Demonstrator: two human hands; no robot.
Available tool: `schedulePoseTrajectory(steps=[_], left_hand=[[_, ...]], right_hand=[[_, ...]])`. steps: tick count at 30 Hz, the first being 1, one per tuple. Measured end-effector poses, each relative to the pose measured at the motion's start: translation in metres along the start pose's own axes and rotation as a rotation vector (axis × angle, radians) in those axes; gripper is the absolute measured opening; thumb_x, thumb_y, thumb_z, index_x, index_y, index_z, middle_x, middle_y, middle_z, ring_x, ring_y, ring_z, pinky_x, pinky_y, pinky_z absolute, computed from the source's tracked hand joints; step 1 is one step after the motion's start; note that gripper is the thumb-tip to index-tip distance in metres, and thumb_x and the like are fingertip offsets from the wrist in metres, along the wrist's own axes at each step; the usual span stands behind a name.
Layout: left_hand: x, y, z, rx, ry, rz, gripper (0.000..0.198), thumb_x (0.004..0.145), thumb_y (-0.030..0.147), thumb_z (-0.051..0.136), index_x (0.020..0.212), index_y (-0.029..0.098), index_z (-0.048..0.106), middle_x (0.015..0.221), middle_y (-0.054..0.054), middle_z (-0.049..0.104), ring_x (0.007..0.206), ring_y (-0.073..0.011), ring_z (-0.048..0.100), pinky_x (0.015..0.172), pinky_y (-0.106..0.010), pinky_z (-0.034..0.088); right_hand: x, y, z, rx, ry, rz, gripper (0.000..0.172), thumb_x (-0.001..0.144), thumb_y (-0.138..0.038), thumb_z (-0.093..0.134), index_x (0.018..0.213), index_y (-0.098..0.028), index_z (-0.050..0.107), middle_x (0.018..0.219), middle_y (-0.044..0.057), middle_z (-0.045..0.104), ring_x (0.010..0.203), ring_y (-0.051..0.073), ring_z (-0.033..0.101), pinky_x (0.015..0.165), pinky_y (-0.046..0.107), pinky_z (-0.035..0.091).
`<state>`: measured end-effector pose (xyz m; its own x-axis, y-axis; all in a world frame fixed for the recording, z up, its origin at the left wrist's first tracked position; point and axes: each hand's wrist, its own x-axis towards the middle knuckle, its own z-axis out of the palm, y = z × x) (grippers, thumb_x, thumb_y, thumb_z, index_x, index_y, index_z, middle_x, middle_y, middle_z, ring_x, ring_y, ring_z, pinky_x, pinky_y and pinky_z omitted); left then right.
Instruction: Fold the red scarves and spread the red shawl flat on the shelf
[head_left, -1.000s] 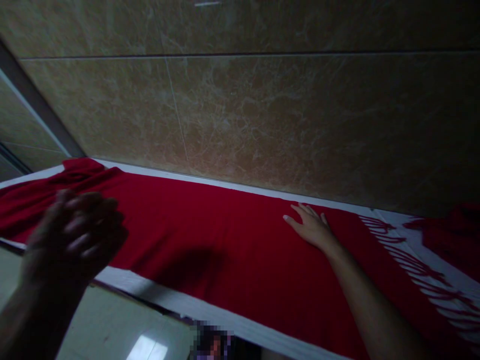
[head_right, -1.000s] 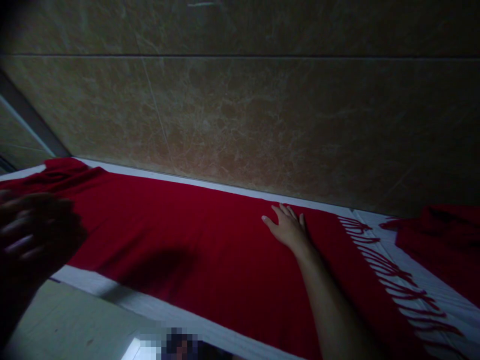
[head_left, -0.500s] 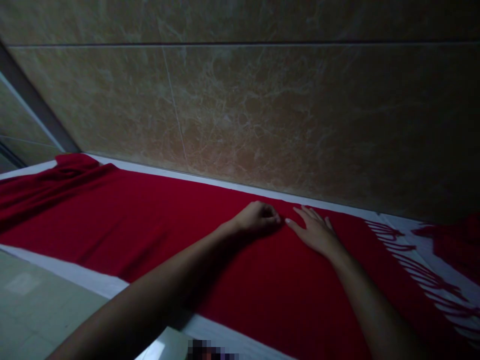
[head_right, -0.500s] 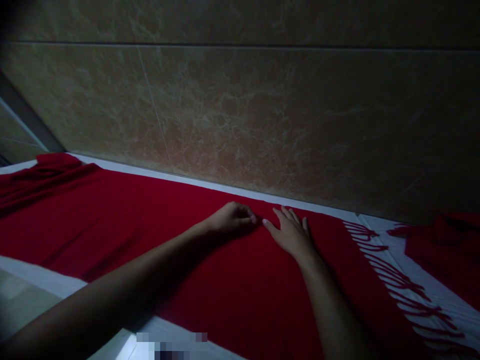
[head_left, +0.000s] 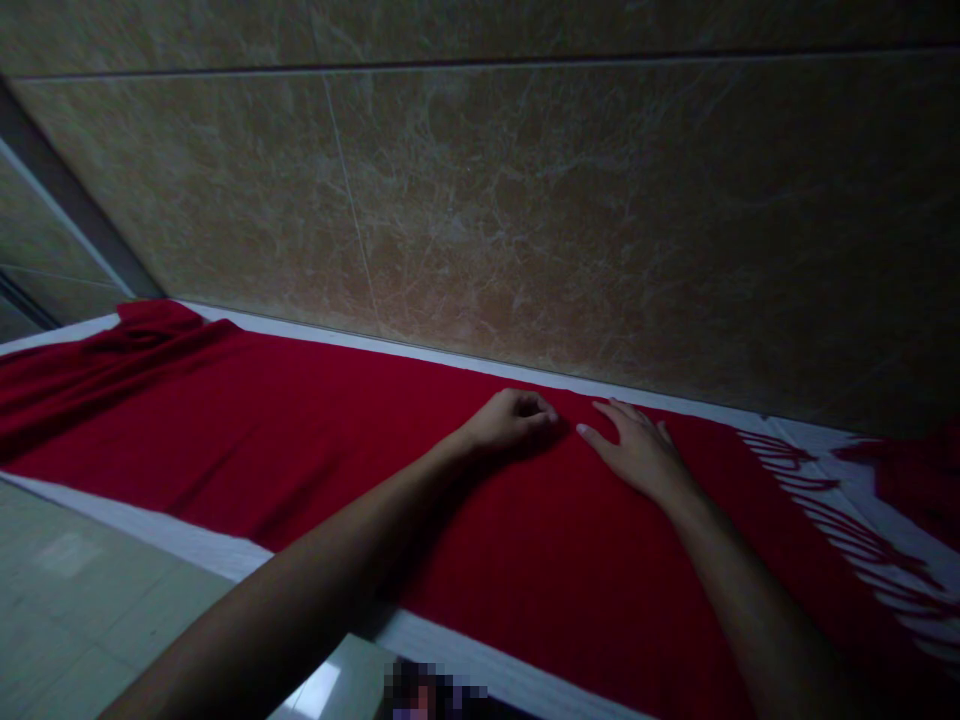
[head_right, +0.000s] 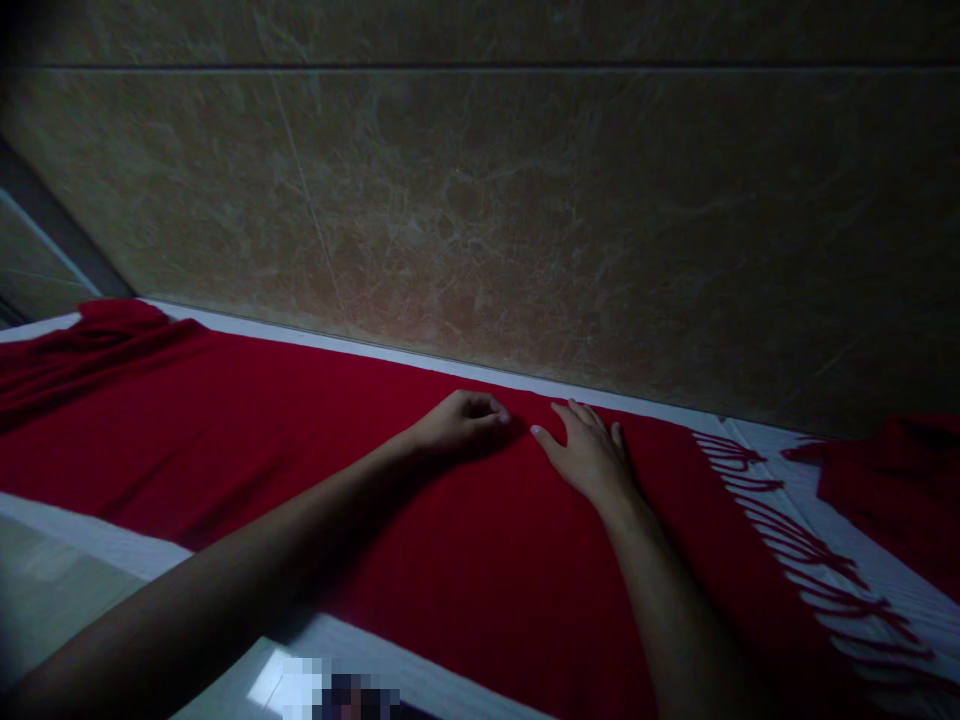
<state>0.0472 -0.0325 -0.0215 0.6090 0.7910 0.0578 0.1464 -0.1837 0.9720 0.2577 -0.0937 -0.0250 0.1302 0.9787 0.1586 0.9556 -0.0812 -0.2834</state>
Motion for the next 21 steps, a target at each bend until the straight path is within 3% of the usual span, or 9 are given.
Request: schedulePoseTrajectory(steps=[5, 13, 17, 21], left_hand=[[0.001, -0.004, 0.000, 0.062, -0.018, 0.033, 0.019, 0.091, 0.028, 0.063, 0.092, 0.011, 0.071, 0.075, -0.003, 0.068, 0.062, -0.0089, 0.055, 0.062, -0.021, 0.044], [-0.001, -0.005, 0.001, 0.206, -0.070, 0.161, 0.016, 0.090, 0.024, 0.063, 0.095, 0.012, 0.072, 0.093, -0.007, 0.076, 0.081, -0.0135, 0.066, 0.075, -0.022, 0.049], [-0.007, 0.002, 0.001, 0.347, -0.053, 0.234, 0.021, 0.090, 0.029, 0.065, 0.103, 0.015, 0.074, 0.100, -0.007, 0.077, 0.086, -0.0155, 0.067, 0.075, -0.022, 0.048], [-0.012, 0.011, 0.003, 0.431, -0.022, 0.313, 0.023, 0.094, 0.034, 0.062, 0.105, 0.017, 0.074, 0.101, -0.005, 0.077, 0.084, -0.0150, 0.066, 0.073, -0.022, 0.046]], right_hand=[[0.003, 0.000, 0.000, 0.130, 0.167, -0.160, 0.047, 0.095, -0.042, 0.051, 0.130, -0.015, 0.067, 0.146, 0.015, 0.059, 0.136, 0.031, 0.052, 0.118, 0.054, 0.036], [-0.001, -0.014, -0.013, 0.386, 0.242, -0.321, 0.034, 0.092, -0.034, 0.048, 0.113, -0.022, 0.072, 0.123, 0.011, 0.070, 0.118, 0.027, 0.063, 0.109, 0.044, 0.046], [-0.007, -0.025, -0.019, 0.681, 0.189, -0.317, 0.027, 0.091, -0.041, 0.053, 0.100, -0.022, 0.070, 0.109, 0.009, 0.070, 0.098, 0.025, 0.066, 0.089, 0.039, 0.055], [-0.009, -0.030, -0.020, 0.960, 0.053, -0.246, 0.033, 0.088, -0.054, 0.062, 0.081, -0.022, 0.063, 0.078, 0.002, 0.063, 0.073, 0.019, 0.060, 0.073, 0.033, 0.052]])
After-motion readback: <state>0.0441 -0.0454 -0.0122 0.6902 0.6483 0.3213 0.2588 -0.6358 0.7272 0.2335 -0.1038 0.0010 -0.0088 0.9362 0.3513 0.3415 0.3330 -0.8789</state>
